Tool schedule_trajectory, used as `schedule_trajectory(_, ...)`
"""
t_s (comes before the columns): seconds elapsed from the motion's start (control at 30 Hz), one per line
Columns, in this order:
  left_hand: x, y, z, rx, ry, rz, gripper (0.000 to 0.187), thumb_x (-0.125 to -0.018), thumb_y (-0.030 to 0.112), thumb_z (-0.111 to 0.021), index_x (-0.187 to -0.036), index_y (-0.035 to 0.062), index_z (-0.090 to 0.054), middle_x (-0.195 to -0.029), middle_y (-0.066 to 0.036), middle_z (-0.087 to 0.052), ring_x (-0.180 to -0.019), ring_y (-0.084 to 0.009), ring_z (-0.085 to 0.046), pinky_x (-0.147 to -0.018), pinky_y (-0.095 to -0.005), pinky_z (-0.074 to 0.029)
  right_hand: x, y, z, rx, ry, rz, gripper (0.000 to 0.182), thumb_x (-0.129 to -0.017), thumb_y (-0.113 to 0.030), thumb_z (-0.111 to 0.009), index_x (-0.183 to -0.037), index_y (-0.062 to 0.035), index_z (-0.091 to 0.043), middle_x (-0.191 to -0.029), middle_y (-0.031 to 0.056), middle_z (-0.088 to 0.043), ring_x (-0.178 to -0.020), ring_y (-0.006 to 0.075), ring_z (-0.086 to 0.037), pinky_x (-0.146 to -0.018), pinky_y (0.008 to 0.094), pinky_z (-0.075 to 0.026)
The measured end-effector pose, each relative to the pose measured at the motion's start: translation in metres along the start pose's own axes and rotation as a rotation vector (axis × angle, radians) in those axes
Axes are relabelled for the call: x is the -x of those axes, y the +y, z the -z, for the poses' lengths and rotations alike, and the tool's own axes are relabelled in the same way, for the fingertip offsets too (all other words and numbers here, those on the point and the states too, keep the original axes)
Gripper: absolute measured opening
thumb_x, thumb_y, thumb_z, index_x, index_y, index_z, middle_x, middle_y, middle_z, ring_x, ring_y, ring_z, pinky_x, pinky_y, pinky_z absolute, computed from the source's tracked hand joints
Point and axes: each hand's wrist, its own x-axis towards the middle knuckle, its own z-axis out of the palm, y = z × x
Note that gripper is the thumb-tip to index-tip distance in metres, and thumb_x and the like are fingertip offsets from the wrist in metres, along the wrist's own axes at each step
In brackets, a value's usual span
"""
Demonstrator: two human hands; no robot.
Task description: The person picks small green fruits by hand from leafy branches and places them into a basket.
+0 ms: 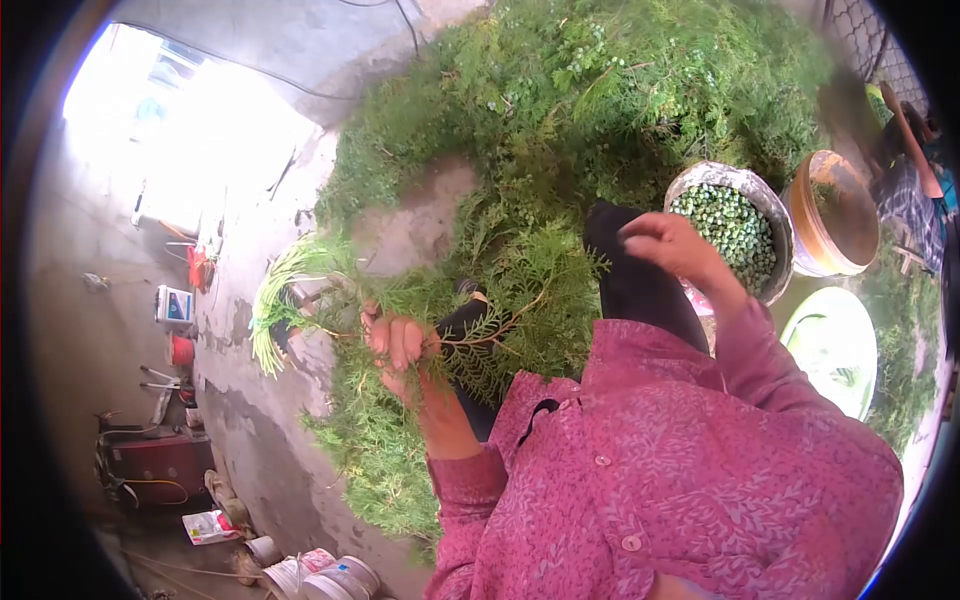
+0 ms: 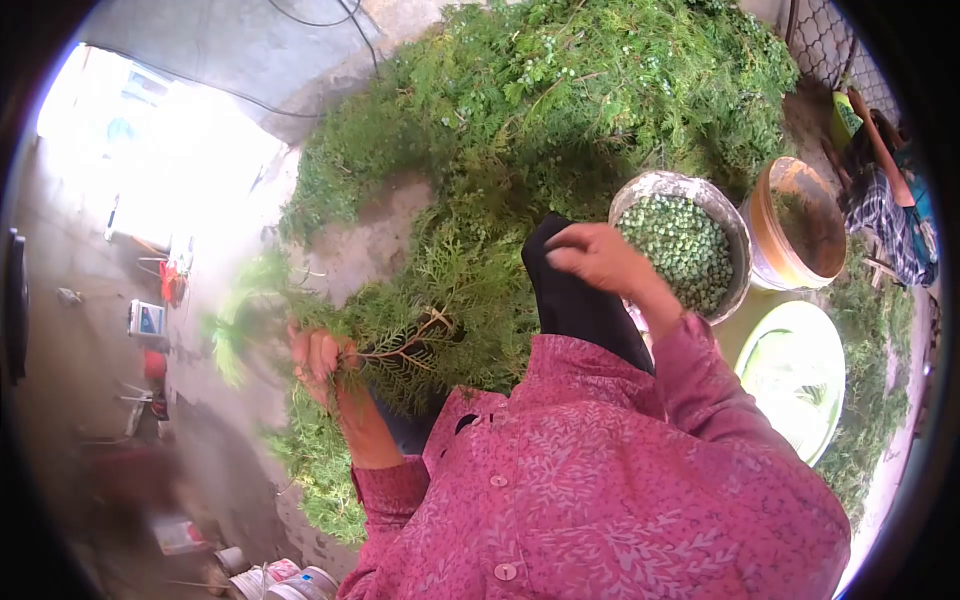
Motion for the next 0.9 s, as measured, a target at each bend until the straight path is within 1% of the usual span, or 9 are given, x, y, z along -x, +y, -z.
schedule_trajectory(0.13,0.001,0.003,0.019,-0.259,-0.318,0.074,0.02,-0.09,0.023,-0.044,-0.088,0.0046,-0.053,-0.057,0.001,-0.048,-0.039,-0.01,-0.033,-0.038,-0.0228,-0.028,0.009,-0.035,-0.047,-0.454,-0.368,-0.054,0.048,-0.079,-0.031,-0.062,-0.113,0.0017,-0.053,-0.103,0.0099,-0.06,-0.094,0.0161,-0.055,-0.082,0.0282,-0.043)
schedule_trajectory(0.23,0.01,-0.001,-0.003,-0.129,0.092,-0.095,0.018,-0.089,0.024,-0.047,-0.091,0.0072,-0.053,-0.058,0.002,-0.048,-0.037,-0.0094,-0.031,-0.037,-0.0223,-0.028,0.007,-0.039,-0.064,-0.517,-0.607,0.06,0.053,-0.079,-0.033,-0.063,-0.117,0.0021,-0.049,-0.105,0.0116,-0.058,-0.096,0.0168,-0.054,-0.083,0.0289,-0.043)
schedule_trajectory(0.37,0.03,0.025,-0.042,-1.217,0.689,-0.329,0.021,-0.084,0.027,-0.055,-0.092,0.0074,-0.052,-0.061,0.003,-0.047,-0.039,-0.0078,-0.031,-0.041,-0.0206,-0.03,0.006,-0.023,-0.068,-0.275,-0.495,0.117,0.048,-0.08,-0.03,-0.063,-0.116,0.0009,-0.051,-0.101,0.0102,-0.059,-0.093,0.0147,-0.054,-0.081,0.0281,-0.044)
schedule_trajectory(0.43,0.036,0.072,-0.045,-1.281,0.735,-0.564,0.025,-0.084,0.03,-0.056,-0.092,0.0063,-0.053,-0.061,0.001,-0.047,-0.043,-0.0095,-0.035,-0.049,-0.0227,-0.036,0.012,-0.014,-0.059,-0.14,-0.443,0.104,0.048,-0.08,-0.029,-0.062,-0.116,0.0009,-0.051,-0.098,0.0096,-0.06,-0.09,0.0142,-0.056,-0.079,0.0275,-0.045)
schedule_trajectory(0.5,0.057,0.123,-0.048,-1.765,0.898,-0.684,0.035,-0.081,0.033,-0.06,-0.1,0.0049,-0.054,-0.072,-0.004,-0.053,-0.06,-0.0137,-0.049,-0.061,-0.0262,-0.043,0.018,-0.011,-0.05,-0.395,-0.456,-0.198,0.043,-0.082,-0.027,-0.06,-0.113,0.0011,-0.052,-0.093,0.0082,-0.061,-0.08,0.0132,-0.059,-0.073,0.0261,-0.047)
schedule_trajectory(0.63,0.086,0.187,-0.015,-2.468,0.836,-0.699,0.055,-0.074,0.037,-0.066,-0.116,0.005,-0.05,-0.096,-0.011,-0.058,-0.093,-0.0204,-0.055,-0.076,-0.0341,-0.046,0.018,0.005,-0.047,-0.49,-0.346,-0.239,0.032,-0.083,-0.018,-0.057,-0.108,0.0015,-0.054,-0.09,0.0079,-0.061,-0.075,0.0115,-0.06,-0.07,0.0235,-0.048)
schedule_trajectory(0.7,0.087,0.165,-0.025,-3.07,1.456,0.67,0.07,-0.068,0.036,-0.072,-0.125,0.007,-0.044,-0.12,-0.012,-0.051,-0.115,-0.0238,-0.045,-0.092,-0.0391,-0.04,0.013,0.009,-0.048,-0.502,-0.3,-0.224,0.031,-0.085,-0.021,-0.057,-0.106,0.0007,-0.054,-0.09,0.0065,-0.061,-0.072,0.011,-0.059,-0.066,0.0234,-0.049)
schedule_trajectory(0.83,0.086,0.168,0.004,-2.949,1.2,0.935,0.069,-0.067,0.034,-0.072,-0.125,0.0088,-0.045,-0.124,-0.012,-0.049,-0.119,-0.0239,-0.041,-0.098,-0.0372,-0.034,-0.001,0.009,-0.047,-0.437,-0.274,-0.21,0.031,-0.084,-0.022,-0.057,-0.106,0.0008,-0.054,-0.088,0.0058,-0.061,-0.072,0.0105,-0.059,-0.066,0.0235,-0.049)
schedule_trajectory(0.9,0.071,0.163,0.029,-2.836,0.94,0.613,0.065,-0.068,0.033,-0.071,-0.123,0.0081,-0.047,-0.122,-0.013,-0.05,-0.116,-0.0245,-0.044,-0.097,-0.0341,-0.036,-0.013,0.007,-0.047,-0.456,-0.259,-0.23,0.031,-0.085,-0.022,-0.057,-0.105,0.0008,-0.054,-0.087,0.0052,-0.061,-0.071,0.01,-0.059,-0.065,0.0235,-0.049)
